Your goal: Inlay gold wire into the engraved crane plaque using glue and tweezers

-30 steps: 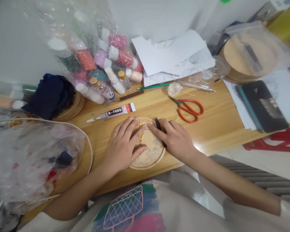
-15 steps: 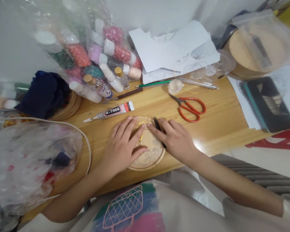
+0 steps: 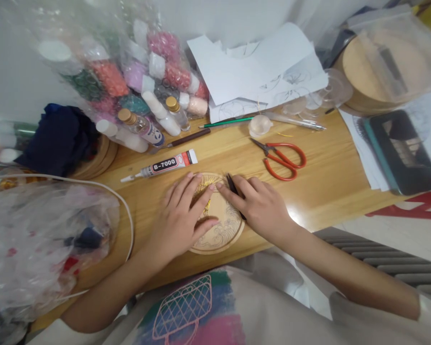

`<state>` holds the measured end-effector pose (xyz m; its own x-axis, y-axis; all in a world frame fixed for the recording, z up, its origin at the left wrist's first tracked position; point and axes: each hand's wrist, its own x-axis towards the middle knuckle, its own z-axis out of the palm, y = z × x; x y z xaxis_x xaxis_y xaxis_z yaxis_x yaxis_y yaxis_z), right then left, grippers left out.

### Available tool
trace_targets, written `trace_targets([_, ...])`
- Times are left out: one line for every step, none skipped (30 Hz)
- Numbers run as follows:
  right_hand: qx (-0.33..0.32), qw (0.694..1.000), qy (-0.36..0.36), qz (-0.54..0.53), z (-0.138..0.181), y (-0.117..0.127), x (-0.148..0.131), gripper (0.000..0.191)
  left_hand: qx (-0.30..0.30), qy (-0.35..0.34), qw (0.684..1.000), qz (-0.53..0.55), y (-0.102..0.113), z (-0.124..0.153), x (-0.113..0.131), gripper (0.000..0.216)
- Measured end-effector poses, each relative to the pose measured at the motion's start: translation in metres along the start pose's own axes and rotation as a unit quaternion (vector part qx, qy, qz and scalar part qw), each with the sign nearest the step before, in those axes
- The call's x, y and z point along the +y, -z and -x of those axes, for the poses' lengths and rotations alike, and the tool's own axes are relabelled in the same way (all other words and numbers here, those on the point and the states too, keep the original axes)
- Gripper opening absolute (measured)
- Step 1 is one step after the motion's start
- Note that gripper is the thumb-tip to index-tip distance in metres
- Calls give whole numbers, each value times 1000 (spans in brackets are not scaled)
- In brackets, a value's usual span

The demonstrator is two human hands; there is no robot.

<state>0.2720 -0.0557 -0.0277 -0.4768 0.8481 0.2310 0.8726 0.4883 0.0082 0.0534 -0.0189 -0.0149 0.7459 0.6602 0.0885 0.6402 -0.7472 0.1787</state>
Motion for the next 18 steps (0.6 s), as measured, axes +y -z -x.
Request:
trace_targets([0,1000,1,1,0,0,0,40,0,0,1000,-1,0,0,0,59])
trace_targets([1,1000,1,1,0,0,0,40,0,0,1000,-1,0,0,0,58])
trace_targets([2,1000,1,0,0,0,0,40,-1,0,1000,-2,0,0,0,58])
trace_targets([4,1000,1,-1,0,0,0,40,0,0,1000,-1,-1,0,0,59])
trace_targets([7,1000,0,-3,0,0,0,40,0,0,1000,-1,-1,0,0,59])
trace_targets([12,1000,-1,-5,1,-1,0,40,0,-1,1000,1,-1,0,0,59])
trace_targets([17,1000,-3,-8,1,-1,0,40,1,-1,1000,3,-1,1,0,59])
trace_targets([23,1000,-6,-11,1,-2,0,39,2,-2,1000,5,-1,1,-1,59])
trace_targets([29,999,-10,-16,1,-3,0,39,4,-1,1000,8,-1,1,-1,58])
trace_targets([34,999,-16,-22,2,-4,0,40,5,-1,1000,12,-1,1,-2,58])
trace_targets([40,999,-23,-29,2,-5,0,41,5,0,1000,15,-1,2,-2,58])
trace_targets([45,998,-31,-37,3,-6,0,42,6,1,1000,19,-1,2,-3,57])
trace_targets([52,997,-39,-46,4,-7,0,42,5,1,1000,22,-1,2,-3,57])
trace_targets([58,996,-46,-54,5,-7,0,43,3,0,1000,25,-1,3,-4,57])
trace_targets([64,995,-52,-60,6,-8,0,43,1,1,1000,28,-1,3,-4,58])
trace_targets([68,994,-56,-65,7,-8,0,43,-1,1,1000,31,-1,3,-5,59])
trace_targets([71,993,-59,-68,7,-8,0,43,-2,2,999,33,-2,4,-5,61])
trace_targets([71,993,-60,-69,8,-9,0,43,-3,3,999,34,-2,4,-5,62])
